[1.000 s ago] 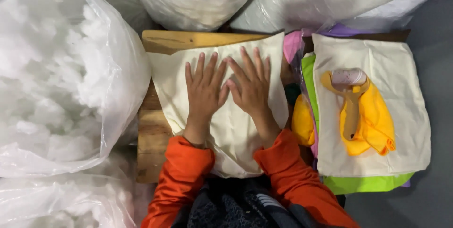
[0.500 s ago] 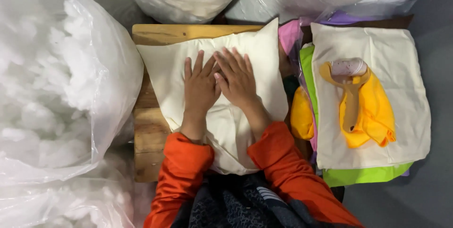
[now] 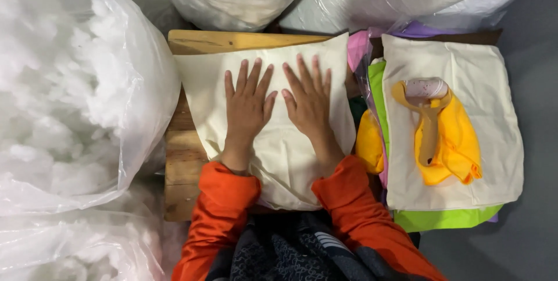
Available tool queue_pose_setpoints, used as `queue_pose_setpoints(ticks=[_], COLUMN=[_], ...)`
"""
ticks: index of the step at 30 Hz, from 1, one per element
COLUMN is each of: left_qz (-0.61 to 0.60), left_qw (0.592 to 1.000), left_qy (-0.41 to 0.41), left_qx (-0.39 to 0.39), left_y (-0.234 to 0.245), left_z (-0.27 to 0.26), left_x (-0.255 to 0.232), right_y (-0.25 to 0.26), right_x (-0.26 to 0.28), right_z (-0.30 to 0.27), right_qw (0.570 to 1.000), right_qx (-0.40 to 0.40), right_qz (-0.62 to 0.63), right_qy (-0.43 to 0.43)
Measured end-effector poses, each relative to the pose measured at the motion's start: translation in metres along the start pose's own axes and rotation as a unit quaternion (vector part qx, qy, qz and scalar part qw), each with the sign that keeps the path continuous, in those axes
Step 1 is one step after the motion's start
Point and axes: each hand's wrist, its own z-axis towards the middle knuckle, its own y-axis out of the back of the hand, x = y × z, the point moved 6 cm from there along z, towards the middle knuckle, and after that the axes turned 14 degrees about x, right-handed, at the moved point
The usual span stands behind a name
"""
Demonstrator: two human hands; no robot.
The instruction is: Cleaning a pillowcase with a lint roller and then stuffing it with polyester fiberfill from large bags.
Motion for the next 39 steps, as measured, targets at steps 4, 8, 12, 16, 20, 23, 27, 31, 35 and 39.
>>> queue_pose_setpoints(ticks=[4,8,12,16,20,23,27,31,35,39], left_qz=[-0.023,-0.017,0.058,0.071,0.019,0.019,0.012,-0.021,-0.061,-0.014], left_qw=[0.999,0.997,0.994,0.968,0.936,0.993,0.981,0.965,0.949,0.964], left_qy=[-0.006,-0.032,0.076,0.220,0.312,0.076,0.011,0.045,0.003,0.024], left_qx=[0.023,0.070,0.050,0.095,0.161,0.083,0.195,0.257,0.310,0.265], left_y=[-0.012,-0.051,-0.009,0.017,0.028,0.068,0.042,0.077,0.070,0.043], left_z=[0.000,-0.010,-0.001,-0.013,-0.029,-0.042,-0.106,-0.141,-0.179,-0.197], left_x=[0.002,-0.006,0.014,0.043,0.047,-0.018,-0.026,-0.011,-0.014,-0.010], right_y=[-0.025,-0.052,-0.040,-0.049,-0.005,0.050,0.011,0.036,0.071,0.074], right_x=[-0.002,0.009,-0.018,-0.081,-0.088,-0.029,-0.023,-0.037,0.025,0.059], right_z=[-0.006,-0.017,-0.003,-0.024,-0.029,-0.044,-0.097,-0.113,-0.130,-0.147], right_qw=[0.988,0.973,0.985,0.980,0.994,1.000,0.981,0.983,0.942,0.932], right_qx=[0.136,0.218,0.173,0.163,0.032,0.013,0.191,0.168,0.280,0.319], right_qz=[0.040,0.067,-0.012,-0.032,-0.001,0.011,0.003,0.080,0.174,0.159], right_qy=[-0.065,-0.028,-0.006,-0.113,-0.101,-0.009,0.040,0.002,0.061,0.073])
